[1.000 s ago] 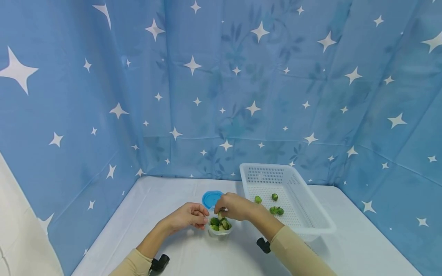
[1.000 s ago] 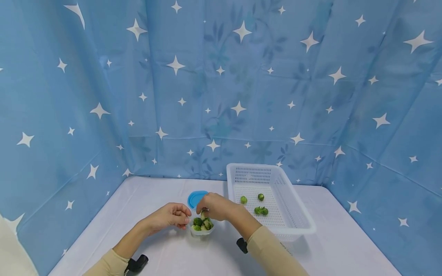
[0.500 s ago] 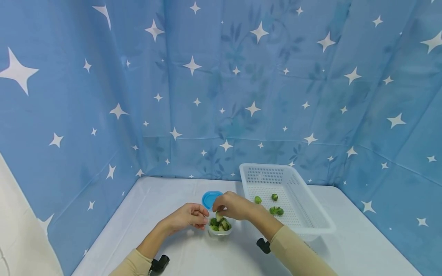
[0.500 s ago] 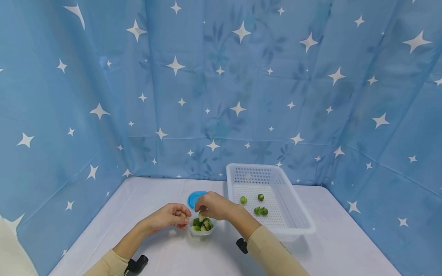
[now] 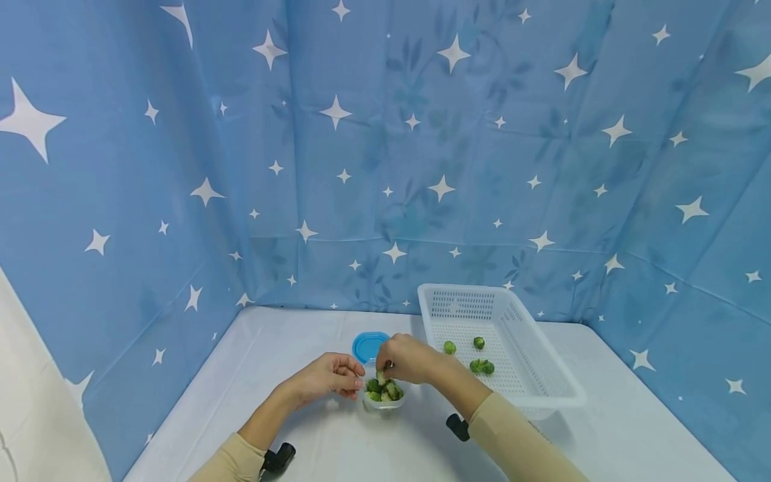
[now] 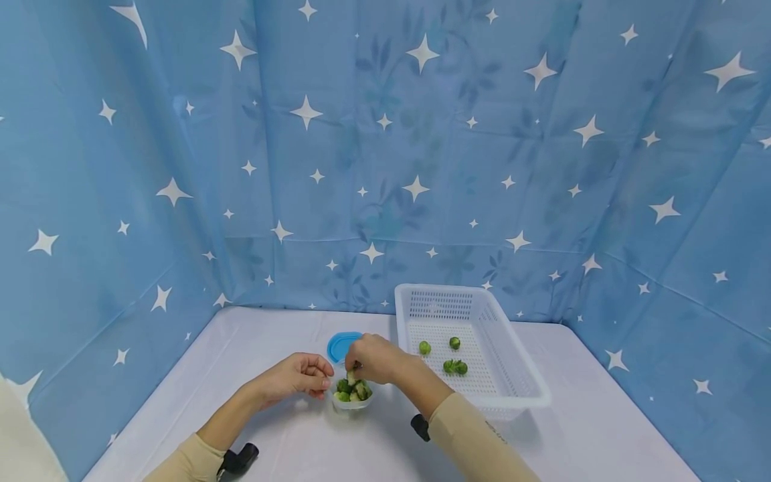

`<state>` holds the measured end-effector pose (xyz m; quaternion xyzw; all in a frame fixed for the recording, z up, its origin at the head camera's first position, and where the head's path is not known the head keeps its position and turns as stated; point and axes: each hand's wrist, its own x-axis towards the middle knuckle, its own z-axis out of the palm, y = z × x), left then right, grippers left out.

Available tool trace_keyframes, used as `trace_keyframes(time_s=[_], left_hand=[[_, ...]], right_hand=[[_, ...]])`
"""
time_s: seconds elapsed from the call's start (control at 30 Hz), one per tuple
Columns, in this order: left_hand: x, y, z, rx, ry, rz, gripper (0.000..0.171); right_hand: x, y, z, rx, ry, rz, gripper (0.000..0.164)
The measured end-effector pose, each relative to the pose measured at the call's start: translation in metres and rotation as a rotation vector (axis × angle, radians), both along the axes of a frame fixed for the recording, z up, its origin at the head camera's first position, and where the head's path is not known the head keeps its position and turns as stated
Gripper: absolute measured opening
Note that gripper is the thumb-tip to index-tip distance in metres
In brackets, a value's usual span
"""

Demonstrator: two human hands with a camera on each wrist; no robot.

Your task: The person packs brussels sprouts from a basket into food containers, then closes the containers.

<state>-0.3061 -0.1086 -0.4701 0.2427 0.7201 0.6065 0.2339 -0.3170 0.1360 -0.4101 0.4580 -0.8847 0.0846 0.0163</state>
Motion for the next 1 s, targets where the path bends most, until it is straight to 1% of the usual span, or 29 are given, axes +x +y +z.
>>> trace_keyframes(time_s=[0.13, 0.27, 0.33, 0.43, 0.53, 0.63, 0.77, 0.87, 1.0], left_hand=[[-0.001, 0.0, 0.001, 0.001, 0.008, 0.001, 0.035], [-0.001, 0.0, 0.001, 0.001, 0.007, 0.001, 0.034], [-0.001, -0.001, 0.0, 0.001, 0.001, 0.0, 0.035], [-0.001, -0.001, 0.0, 0.006, -0.007, -0.003, 0.036], [-0.001, -0.001, -0.002, 0.003, -0.012, -0.007, 0.036], [-0.001, -0.002, -0.003, 0.0, -0.014, -0.009, 0.035], [-0.002, -0.002, -0.003, 0.003, -0.007, -0.008, 0.036], [-0.002, -0.002, -0.002, 0.0, -0.007, -0.009, 0.037], [-0.003, -0.001, -0.002, -0.003, -0.01, -0.01, 0.036]], right_hand=[[0.001, -0.002, 0.001, 0.028, 0.042, 0.02, 0.011], [0.001, -0.001, 0.001, 0.013, 0.056, 0.036, 0.011], [0.002, -0.001, 0.002, -0.002, 0.034, 0.041, 0.009], [0.004, 0.001, 0.004, -0.026, -0.036, 0.027, 0.004], [0.008, 0.004, 0.009, -0.064, -0.109, 0.01, 0.011], [0.011, 0.009, 0.02, -0.104, -0.131, 0.004, 0.018], [0.018, 0.014, 0.045, -0.171, -0.119, 0.002, 0.018], [0.024, 0.018, 0.062, -0.206, -0.131, -0.022, 0.02], [0.028, 0.027, 0.077, -0.232, -0.166, -0.067, 0.023]])
